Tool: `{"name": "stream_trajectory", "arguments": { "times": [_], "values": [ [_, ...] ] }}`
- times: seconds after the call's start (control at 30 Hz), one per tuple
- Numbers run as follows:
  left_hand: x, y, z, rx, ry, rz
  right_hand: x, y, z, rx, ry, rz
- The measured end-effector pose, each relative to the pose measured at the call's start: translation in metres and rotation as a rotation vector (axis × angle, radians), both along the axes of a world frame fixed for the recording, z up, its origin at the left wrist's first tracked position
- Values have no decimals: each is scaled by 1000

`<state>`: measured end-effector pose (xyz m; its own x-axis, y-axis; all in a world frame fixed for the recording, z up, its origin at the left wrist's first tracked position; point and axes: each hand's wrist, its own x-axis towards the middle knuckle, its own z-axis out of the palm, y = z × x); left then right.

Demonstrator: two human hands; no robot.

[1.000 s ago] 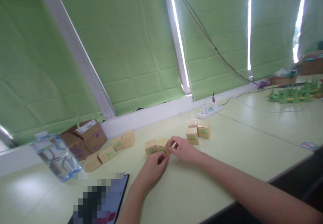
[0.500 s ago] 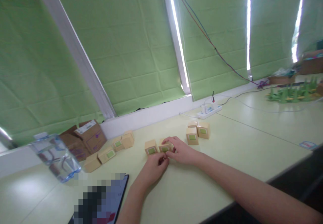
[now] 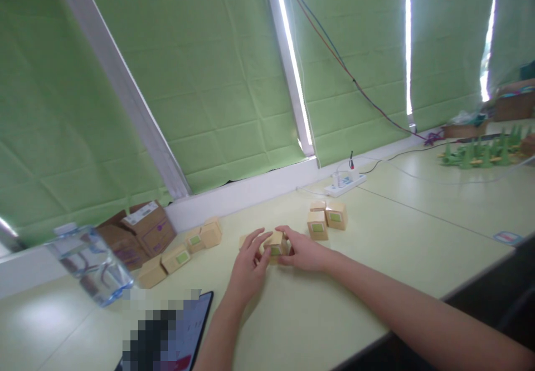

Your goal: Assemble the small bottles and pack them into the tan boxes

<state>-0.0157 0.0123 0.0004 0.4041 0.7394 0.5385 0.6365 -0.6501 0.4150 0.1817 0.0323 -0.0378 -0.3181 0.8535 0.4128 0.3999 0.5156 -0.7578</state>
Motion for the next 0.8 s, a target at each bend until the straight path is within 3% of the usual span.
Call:
{"name": "stream_trajectory", "arguments": {
  "times": [0.13, 0.33, 0.6, 0.8],
  "values": [
    [3, -1, -6, -98, 75, -56, 1, 0, 3, -24, -11, -30],
    [2, 1, -7, -153, -58, -20, 4, 2, 7, 29, 42, -110],
    [-1, 3, -4, -279, -192, -16, 7, 7, 6, -45, 215, 19],
    [-3, 3, -2, -359, -272, -134, 8, 6, 11, -46, 354, 103]
  ]
}}
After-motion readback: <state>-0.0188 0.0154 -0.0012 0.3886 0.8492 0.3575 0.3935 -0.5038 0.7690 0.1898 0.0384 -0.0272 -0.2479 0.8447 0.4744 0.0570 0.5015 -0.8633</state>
